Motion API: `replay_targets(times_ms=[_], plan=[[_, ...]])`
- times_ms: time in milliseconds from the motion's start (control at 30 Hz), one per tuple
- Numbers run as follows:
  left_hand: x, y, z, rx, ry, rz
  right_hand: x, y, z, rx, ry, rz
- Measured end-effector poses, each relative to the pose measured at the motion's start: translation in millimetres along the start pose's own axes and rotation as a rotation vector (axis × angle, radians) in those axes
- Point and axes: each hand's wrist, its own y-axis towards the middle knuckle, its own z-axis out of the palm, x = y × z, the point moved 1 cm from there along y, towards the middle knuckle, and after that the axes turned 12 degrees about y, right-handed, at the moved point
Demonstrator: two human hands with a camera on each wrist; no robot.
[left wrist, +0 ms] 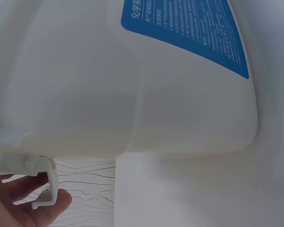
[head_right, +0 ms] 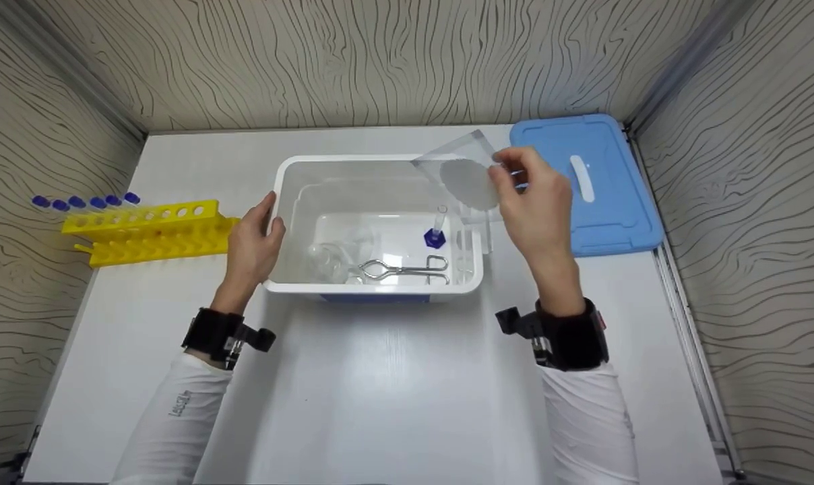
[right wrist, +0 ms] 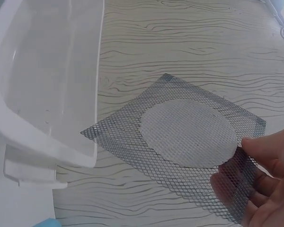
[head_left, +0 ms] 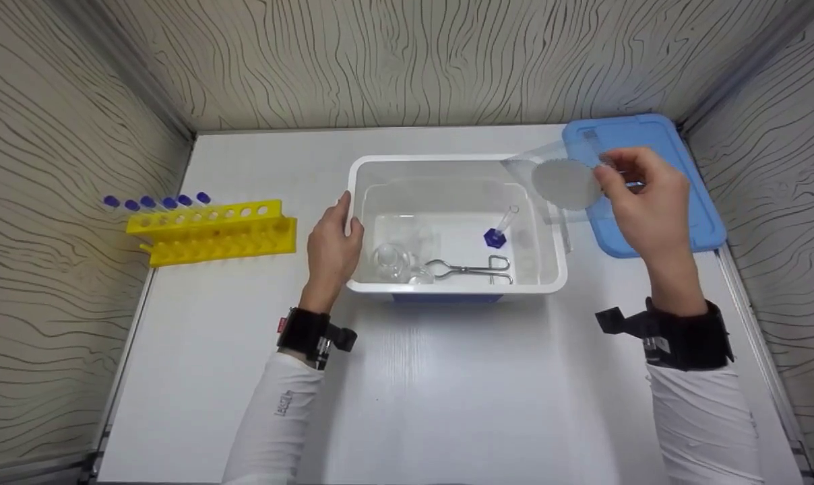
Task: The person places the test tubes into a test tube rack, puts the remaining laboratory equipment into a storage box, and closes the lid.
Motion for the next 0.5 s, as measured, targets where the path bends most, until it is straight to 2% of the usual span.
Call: replay_targets(times_ms=[233,500], plan=[[0.5,-0.6,-0.4,0.004,0.002,-0.001,12.0,1.9,27.5,0.161,-0.017,0.010],[0.6,-0.5,-0.5,-0.002,-0.002,0.010,15.6,4.9,53.3,0.339,-0.069,0.007]])
